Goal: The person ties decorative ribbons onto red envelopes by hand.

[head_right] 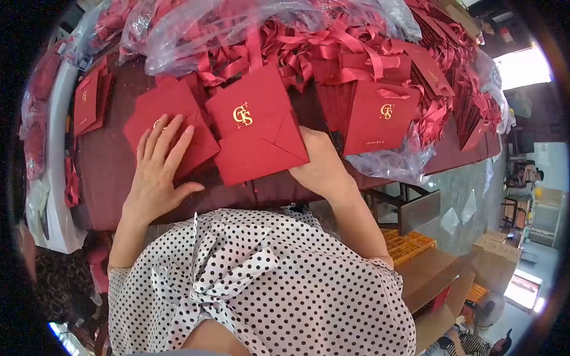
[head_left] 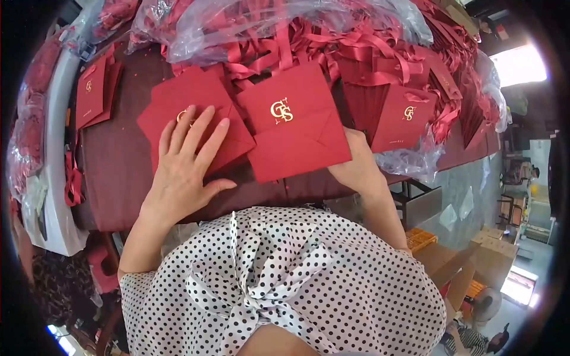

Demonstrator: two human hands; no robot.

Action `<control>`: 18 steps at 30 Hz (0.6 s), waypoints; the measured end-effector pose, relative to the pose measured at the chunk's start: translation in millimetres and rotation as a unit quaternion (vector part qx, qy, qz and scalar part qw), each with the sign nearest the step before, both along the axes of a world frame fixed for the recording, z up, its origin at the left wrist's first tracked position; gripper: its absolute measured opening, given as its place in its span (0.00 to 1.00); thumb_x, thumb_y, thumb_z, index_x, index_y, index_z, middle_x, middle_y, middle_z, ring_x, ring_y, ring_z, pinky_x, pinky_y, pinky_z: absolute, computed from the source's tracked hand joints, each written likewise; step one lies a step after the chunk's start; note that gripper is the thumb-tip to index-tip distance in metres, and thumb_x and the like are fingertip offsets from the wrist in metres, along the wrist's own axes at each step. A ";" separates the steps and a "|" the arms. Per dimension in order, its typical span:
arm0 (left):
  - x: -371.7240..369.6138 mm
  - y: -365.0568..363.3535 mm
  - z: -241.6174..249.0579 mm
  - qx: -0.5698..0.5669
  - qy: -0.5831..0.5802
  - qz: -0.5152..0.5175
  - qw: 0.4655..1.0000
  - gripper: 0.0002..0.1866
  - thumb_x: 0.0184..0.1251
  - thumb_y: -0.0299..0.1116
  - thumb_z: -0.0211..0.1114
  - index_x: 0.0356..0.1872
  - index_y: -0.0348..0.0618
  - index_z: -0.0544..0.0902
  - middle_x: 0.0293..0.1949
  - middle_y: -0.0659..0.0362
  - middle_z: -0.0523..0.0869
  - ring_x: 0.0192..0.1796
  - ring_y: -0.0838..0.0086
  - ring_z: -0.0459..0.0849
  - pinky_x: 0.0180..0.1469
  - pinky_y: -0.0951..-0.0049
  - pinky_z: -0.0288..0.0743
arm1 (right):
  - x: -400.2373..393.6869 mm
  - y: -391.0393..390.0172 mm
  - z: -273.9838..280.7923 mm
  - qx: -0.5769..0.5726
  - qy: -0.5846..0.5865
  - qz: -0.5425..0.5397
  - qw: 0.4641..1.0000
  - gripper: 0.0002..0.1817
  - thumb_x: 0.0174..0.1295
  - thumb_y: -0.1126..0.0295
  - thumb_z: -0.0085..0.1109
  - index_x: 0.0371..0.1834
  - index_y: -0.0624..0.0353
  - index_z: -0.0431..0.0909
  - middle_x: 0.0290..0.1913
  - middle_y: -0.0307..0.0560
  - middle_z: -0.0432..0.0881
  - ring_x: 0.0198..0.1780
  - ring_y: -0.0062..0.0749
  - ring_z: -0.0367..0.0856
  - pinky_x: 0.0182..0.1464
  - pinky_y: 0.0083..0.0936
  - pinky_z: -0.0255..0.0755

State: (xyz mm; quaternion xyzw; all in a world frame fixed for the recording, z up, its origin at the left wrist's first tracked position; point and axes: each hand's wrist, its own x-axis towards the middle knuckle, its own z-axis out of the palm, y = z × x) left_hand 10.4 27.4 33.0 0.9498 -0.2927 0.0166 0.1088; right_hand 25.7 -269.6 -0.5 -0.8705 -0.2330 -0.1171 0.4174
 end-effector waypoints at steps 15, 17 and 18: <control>11.0 48.6 -25.0 -0.089 -0.052 0.064 0.993 0.46 0.51 0.57 0.66 0.69 0.45 0.64 0.73 0.47 0.56 0.75 0.44 0.46 0.72 0.47 0.45 | 1.6 6.7 50.0 0.334 0.227 -0.103 0.909 0.14 0.66 0.71 0.55 0.52 0.63 0.66 0.33 0.41 0.79 0.24 0.20 0.77 0.27 0.20 0.72; 9.6 54.1 -32.0 -0.081 -0.064 0.066 0.993 0.44 0.55 0.54 0.65 0.70 0.43 0.62 0.73 0.48 0.56 0.75 0.47 0.47 0.73 0.48 0.43 | 1.4 14.0 69.5 0.389 0.204 -0.077 0.895 0.16 0.66 0.72 0.54 0.53 0.63 0.65 0.34 0.42 0.79 0.24 0.20 0.76 0.27 0.20 0.73; 6.0 56.4 -40.4 -0.156 -0.052 0.096 0.982 0.42 0.59 0.51 0.62 0.71 0.40 0.60 0.73 0.48 0.56 0.76 0.50 0.47 0.74 0.50 0.43 | -0.5 23.2 66.8 0.378 0.197 -0.045 0.904 0.17 0.67 0.72 0.53 0.56 0.59 0.61 0.38 0.41 0.76 0.25 0.19 0.76 0.27 0.18 0.71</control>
